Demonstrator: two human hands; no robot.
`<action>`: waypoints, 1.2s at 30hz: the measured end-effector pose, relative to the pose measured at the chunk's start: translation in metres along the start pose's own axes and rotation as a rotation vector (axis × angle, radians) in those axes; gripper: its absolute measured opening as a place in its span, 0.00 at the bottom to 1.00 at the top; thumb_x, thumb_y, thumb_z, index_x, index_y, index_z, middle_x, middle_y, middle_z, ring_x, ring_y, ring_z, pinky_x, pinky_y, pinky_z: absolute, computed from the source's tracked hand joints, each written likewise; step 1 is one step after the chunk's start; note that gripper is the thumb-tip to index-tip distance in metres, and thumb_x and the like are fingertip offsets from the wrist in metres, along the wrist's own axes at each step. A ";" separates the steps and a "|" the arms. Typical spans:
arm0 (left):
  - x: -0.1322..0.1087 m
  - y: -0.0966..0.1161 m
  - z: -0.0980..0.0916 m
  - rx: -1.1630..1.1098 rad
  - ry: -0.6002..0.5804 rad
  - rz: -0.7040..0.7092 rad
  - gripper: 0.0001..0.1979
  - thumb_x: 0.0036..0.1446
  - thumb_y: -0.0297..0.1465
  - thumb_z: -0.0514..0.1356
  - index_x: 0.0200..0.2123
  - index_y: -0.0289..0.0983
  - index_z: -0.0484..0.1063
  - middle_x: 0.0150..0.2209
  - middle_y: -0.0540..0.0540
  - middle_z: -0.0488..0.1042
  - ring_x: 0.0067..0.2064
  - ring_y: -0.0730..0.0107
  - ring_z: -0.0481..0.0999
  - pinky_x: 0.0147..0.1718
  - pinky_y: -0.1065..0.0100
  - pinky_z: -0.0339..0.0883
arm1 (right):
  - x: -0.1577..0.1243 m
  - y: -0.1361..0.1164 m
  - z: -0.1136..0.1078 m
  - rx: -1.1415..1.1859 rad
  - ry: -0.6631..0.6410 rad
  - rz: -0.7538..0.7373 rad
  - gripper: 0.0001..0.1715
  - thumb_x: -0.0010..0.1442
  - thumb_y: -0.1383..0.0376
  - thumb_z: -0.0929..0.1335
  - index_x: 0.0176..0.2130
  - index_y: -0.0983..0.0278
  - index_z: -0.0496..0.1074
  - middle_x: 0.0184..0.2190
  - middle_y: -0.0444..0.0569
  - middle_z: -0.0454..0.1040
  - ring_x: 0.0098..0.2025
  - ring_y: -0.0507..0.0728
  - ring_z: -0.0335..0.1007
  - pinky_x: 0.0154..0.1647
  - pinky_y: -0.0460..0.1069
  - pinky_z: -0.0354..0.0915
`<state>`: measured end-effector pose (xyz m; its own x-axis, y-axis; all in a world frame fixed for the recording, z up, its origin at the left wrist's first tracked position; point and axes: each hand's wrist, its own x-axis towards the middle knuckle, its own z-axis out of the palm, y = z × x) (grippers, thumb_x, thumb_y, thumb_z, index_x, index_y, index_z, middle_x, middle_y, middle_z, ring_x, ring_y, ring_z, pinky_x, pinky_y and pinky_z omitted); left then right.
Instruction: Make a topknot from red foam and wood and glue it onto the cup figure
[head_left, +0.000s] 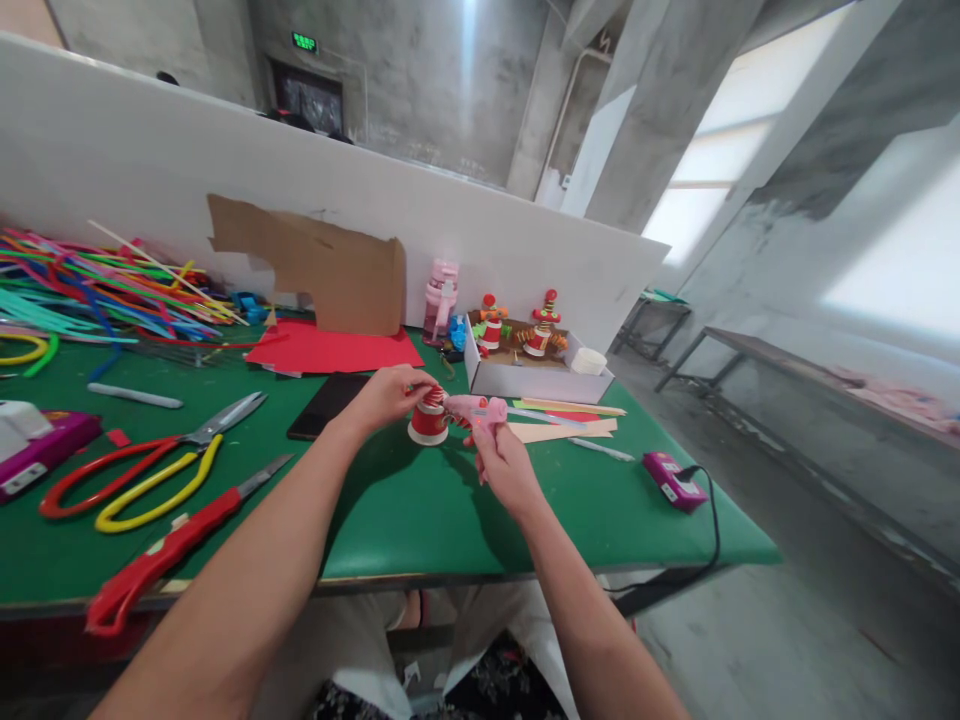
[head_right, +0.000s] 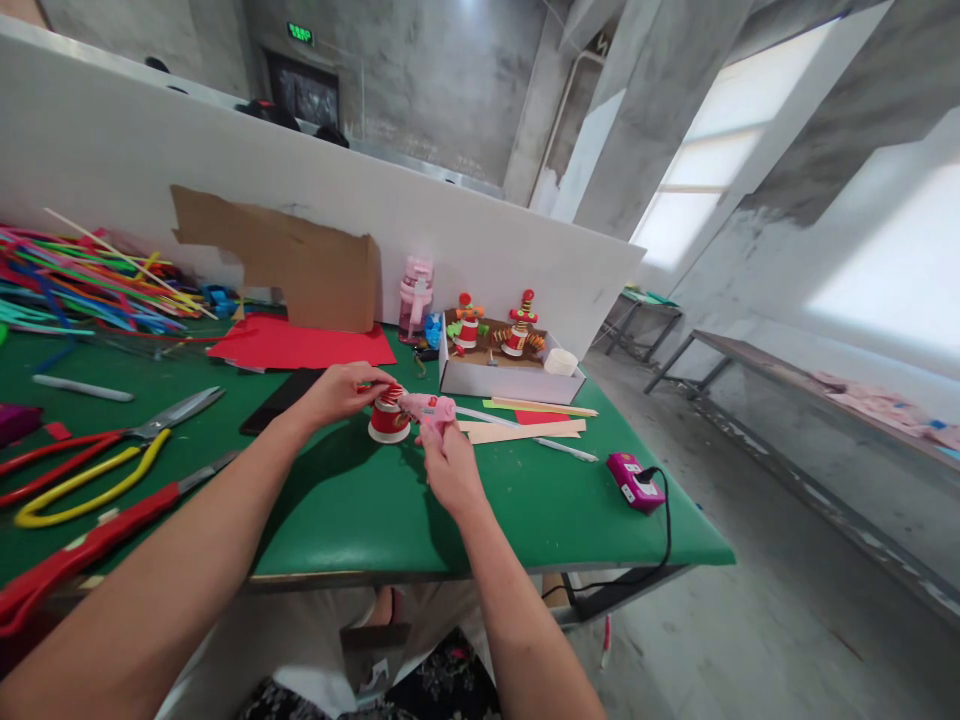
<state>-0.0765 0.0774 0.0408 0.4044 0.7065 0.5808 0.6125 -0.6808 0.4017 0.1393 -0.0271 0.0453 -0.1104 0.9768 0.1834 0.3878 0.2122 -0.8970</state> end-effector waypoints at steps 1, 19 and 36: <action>0.000 0.000 0.000 0.001 -0.002 0.001 0.13 0.61 0.32 0.55 0.39 0.39 0.80 0.37 0.47 0.82 0.37 0.67 0.77 0.38 0.69 0.68 | 0.000 0.001 0.000 -0.022 0.006 -0.016 0.14 0.66 0.57 0.60 0.41 0.63 0.67 0.27 0.46 0.72 0.21 0.52 0.63 0.22 0.46 0.61; 0.000 0.000 0.000 0.000 0.001 0.018 0.12 0.61 0.31 0.55 0.38 0.39 0.80 0.37 0.47 0.83 0.37 0.67 0.78 0.38 0.69 0.68 | 0.003 0.005 0.001 -0.108 0.065 -0.102 0.11 0.67 0.58 0.61 0.42 0.61 0.69 0.25 0.44 0.71 0.26 0.54 0.69 0.27 0.46 0.64; 0.000 -0.001 0.001 0.015 -0.001 0.026 0.12 0.61 0.33 0.55 0.39 0.40 0.80 0.37 0.46 0.82 0.38 0.66 0.78 0.39 0.69 0.69 | 0.006 0.001 0.000 -0.105 0.063 -0.088 0.11 0.66 0.59 0.61 0.44 0.61 0.68 0.26 0.45 0.71 0.30 0.56 0.71 0.29 0.47 0.65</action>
<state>-0.0767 0.0787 0.0394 0.4211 0.6887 0.5903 0.6116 -0.6961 0.3760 0.1386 -0.0215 0.0452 -0.0916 0.9533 0.2878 0.4734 0.2960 -0.8296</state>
